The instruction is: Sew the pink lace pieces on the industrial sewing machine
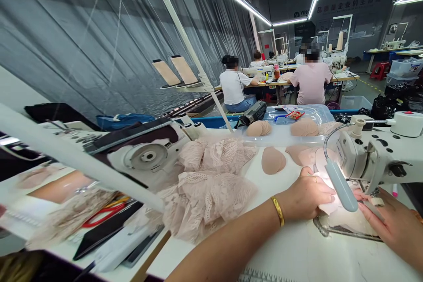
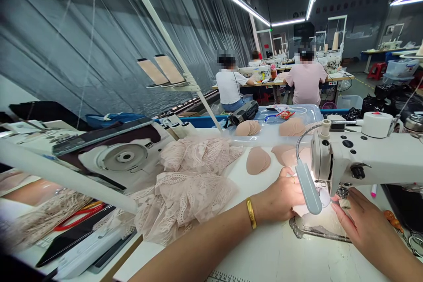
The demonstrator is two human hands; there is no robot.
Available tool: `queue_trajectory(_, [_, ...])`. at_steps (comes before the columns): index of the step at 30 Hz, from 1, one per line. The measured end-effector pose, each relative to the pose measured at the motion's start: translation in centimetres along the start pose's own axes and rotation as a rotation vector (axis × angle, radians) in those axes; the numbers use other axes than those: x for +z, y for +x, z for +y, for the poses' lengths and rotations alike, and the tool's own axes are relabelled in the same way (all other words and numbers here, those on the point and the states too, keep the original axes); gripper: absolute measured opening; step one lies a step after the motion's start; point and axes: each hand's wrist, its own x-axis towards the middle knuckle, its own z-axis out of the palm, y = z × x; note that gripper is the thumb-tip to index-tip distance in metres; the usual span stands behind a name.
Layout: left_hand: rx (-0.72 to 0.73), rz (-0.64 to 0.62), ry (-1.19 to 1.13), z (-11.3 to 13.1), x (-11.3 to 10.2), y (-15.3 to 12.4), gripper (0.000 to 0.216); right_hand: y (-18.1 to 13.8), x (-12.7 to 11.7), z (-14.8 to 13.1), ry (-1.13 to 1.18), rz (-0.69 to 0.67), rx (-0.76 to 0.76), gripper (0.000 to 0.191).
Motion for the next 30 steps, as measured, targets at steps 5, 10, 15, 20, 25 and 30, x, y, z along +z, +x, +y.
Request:
queue_trajectory(5, [-0.017, -0.01, 0.056, 0.2, 0.2, 0.0, 0.026, -0.3, 0.3, 0.1, -0.032, 0.012, -0.029, 0.05])
queue_trajectory(10, [-0.02, 0.011, 0.117, 0.5, 0.6, -0.1, 0.009, -0.6, 0.4, 0.3, -0.025, -0.002, -0.04, 0.045])
queue_trajectory(15, [0.02, 0.064, 0.16, 1.2, 1.2, -0.7, 0.018, -0.3, -0.3, -0.3, 0.123, -0.148, -0.076, 0.027])
queue_trajectory(20, [0.072, 0.118, 0.172, 2.8, 1.2, -1.5, 0.023, -0.2, -1.1, -1.6, 0.224, -0.323, -0.117, 0.024])
queue_trajectory(25, [0.079, 0.109, 0.191, 3.7, 1.0, -1.8, 0.02, 0.0, -1.0, -2.1, 0.227, -0.329, -0.12, 0.026])
queue_trajectory(30, [0.051, 0.108, 0.166, 3.1, 1.5, -1.1, 0.023, 0.3, -0.4, -2.1, 0.201, -0.249, -0.069, 0.028])
